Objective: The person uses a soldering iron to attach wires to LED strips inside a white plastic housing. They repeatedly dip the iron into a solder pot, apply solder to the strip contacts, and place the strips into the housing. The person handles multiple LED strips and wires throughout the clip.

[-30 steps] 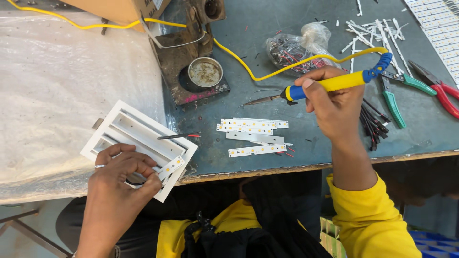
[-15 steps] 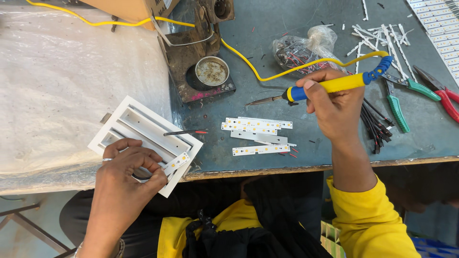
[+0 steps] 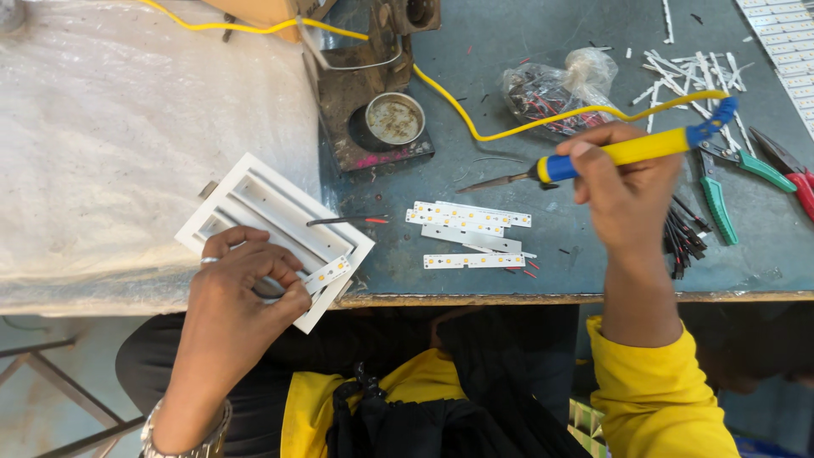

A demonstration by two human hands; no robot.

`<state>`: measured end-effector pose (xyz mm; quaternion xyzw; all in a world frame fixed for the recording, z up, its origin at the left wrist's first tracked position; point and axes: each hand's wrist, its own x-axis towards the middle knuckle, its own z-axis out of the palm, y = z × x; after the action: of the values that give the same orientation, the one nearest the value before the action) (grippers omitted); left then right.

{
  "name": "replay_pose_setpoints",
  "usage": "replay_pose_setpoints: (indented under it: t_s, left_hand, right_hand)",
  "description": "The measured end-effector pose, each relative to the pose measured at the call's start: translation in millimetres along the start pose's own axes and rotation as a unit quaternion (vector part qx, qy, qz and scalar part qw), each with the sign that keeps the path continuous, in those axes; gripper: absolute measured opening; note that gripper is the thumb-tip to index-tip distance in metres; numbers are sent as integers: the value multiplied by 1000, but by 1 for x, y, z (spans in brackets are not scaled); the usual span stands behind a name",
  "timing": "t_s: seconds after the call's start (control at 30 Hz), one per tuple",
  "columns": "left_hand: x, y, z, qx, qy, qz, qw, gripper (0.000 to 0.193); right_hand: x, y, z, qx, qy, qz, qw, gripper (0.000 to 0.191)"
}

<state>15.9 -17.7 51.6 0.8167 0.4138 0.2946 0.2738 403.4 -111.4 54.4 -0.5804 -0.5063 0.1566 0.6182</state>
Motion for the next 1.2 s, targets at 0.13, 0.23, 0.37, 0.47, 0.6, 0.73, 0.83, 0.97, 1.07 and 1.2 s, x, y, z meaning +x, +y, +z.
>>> replay_pose_setpoints:
  t_s: [0.13, 0.23, 0.37, 0.47, 0.6, 0.73, 0.83, 0.97, 1.07, 1.2]
  left_hand:
    - [1, -4, -6, -5, 4, 35, 999, 12]
    - [2, -10, -12, -35, 4, 46, 998, 12]
    - [1, -16, -17, -33, 0, 30, 999, 13]
    - [0, -17, -18, -36, -6, 43, 998, 11]
    - [0, -16, -16, -41, -18, 45, 998, 9]
    - [1, -17, -16, -30, -25, 42, 998, 10]
    - [1, -17, -16, -25, -25, 40, 999, 9]
    - [2, -16, -16, -21, -29, 31, 999, 10]
    - [2, -14, -15, -19, -29, 22, 999, 11]
    - [1, -12, -15, -21, -31, 6, 999, 13]
  right_hand:
    - [-8, 17, -20, 111, 122, 70, 984, 10]
    - [-23, 27, -39, 246, -15, 16, 969, 22]
    - [-57, 29, -19, 264, -58, 0, 963, 25]
    - [-69, 0, 10, 183, -96, -17, 978, 25]
    - [-66, -50, 57, 97, -127, -28, 987, 22]
    - [-54, -83, 85, -2, -162, -62, 985, 20]
    - [-51, -91, 96, -8, -168, -65, 984, 19]
    - [-49, -93, 100, -5, -177, -72, 982, 17]
    - [-48, -93, 101, -15, -187, -72, 980, 16]
    - [-47, -90, 103, -3, -194, -80, 978, 15]
